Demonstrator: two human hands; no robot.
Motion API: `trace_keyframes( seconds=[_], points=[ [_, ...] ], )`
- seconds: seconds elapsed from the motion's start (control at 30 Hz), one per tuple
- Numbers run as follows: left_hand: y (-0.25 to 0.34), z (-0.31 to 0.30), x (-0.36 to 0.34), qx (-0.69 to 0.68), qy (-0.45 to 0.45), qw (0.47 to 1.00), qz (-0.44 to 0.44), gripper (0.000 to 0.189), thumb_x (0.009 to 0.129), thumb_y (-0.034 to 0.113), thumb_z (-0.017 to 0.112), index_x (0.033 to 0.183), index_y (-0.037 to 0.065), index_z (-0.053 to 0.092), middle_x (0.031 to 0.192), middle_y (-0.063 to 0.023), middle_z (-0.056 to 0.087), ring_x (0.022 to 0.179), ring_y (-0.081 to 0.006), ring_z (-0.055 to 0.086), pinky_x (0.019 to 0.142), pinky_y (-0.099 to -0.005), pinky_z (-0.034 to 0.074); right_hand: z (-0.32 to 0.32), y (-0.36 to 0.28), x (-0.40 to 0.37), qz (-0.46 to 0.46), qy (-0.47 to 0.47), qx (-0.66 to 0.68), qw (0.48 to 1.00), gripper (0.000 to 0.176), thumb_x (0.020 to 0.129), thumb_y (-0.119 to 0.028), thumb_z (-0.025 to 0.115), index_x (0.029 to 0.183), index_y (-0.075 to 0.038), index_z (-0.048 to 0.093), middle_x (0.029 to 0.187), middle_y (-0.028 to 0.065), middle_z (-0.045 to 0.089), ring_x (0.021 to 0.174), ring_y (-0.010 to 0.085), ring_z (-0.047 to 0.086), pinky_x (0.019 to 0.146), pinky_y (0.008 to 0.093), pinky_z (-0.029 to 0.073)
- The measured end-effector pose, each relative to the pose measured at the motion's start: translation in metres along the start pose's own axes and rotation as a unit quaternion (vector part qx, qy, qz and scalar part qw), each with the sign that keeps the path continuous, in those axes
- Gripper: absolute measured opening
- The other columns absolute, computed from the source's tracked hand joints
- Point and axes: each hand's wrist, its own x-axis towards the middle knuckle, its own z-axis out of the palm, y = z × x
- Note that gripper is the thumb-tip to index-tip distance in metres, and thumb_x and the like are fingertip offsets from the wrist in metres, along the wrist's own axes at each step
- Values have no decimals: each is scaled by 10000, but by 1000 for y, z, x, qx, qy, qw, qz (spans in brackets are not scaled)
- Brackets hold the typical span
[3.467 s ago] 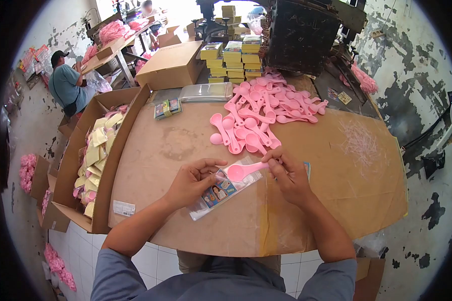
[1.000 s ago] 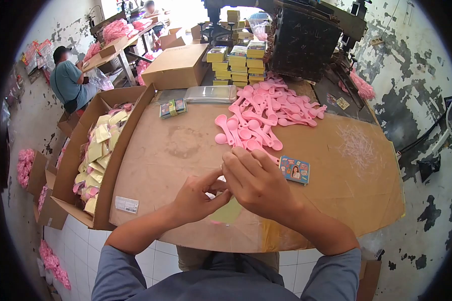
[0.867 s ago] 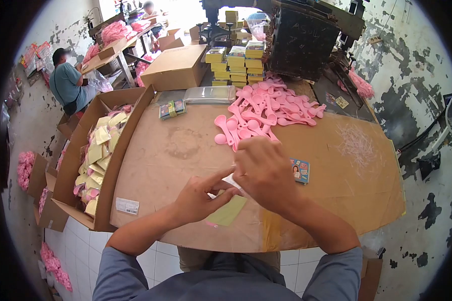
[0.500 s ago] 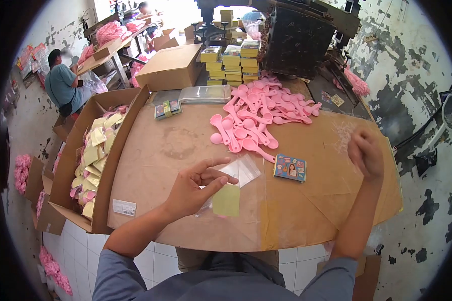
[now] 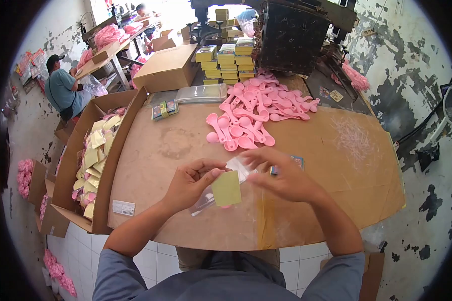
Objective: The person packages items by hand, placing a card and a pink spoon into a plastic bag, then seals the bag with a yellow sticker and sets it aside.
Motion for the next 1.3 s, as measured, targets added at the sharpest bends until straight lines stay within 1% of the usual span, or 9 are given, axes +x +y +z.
trace_keyframes(
  seconds=[0.1,0.3,0.53,0.63,0.83,0.93,1.03,1.13,1.3],
  points=[
    [3,1,-2,5,-2,1000,9,313,1051,129,644,1300,-61,635,1218,-136,724,1097,-154,700,976,-303,569,31,2,15,1,-3,4,1000,337,956,-136,746,1263,-30,657,1028,51,671,915,118,634,803,282,523],
    [5,-3,-1,1,16,1000,-15,313,1049,128,649,1297,-61,646,1183,-130,737,1059,-152,708,925,-299,585,31,26,21,66,-25,197,978,231,987,-80,717,1195,0,656,1017,6,658,914,56,619,807,229,517],
    [1,-7,-1,107,-1,994,19,266,1038,93,651,1275,-19,696,1170,-100,753,1036,-138,706,903,-287,577,30,35,18,62,-6,242,968,152,988,-64,716,1126,-6,690,1043,14,673,975,80,650,851,255,527],
    [-1,-11,-1,170,-7,981,89,256,1015,36,653,1260,6,720,1149,-87,764,1011,-121,703,879,-279,565,28,36,17,58,-4,253,966,120,976,-40,715,1090,-5,708,1040,12,668,983,94,651,873,272,524],
    [-2,-15,2,159,-57,980,107,307,981,-43,643,1269,23,726,1111,-84,775,998,-114,700,833,-271,547,23,44,15,32,-18,247,968,194,935,67,635,1098,6,721,1053,26,657,994,106,645,881,277,516],
    [9,-17,-1,103,-77,991,-28,277,1009,25,641,1273,15,721,1145,-94,764,1008,-134,702,862,-274,552,19,43,15,40,-23,232,972,215,936,65,611,1108,8,727,1061,32,656,981,105,642,868,274,519],
    [-1,-21,2,9,-84,995,44,268,1050,111,610,1268,-4,716,1186,-106,746,1024,-145,703,884,-278,559,13,43,14,55,-32,207,976,178,958,20,644,1114,13,729,1067,31,655,973,104,642,857,272,522],
    [-3,-25,4,-110,-93,988,-58,308,1084,170,566,1281,-26,698,1227,-125,726,1061,-154,702,915,-287,567,15,45,13,58,-31,205,976,166,964,-14,691,1122,21,726,1072,31,655,977,104,643,853,266,524],
    [-9,-23,8,59,-81,992,-76,302,1061,123,611,1318,-23,674,1173,-108,743,1054,-130,707,915,-281,577,24,49,14,55,-18,230,971,177,964,-32,726,1131,26,720,1088,36,657,991,100,643,861,255,524]
  ],
)
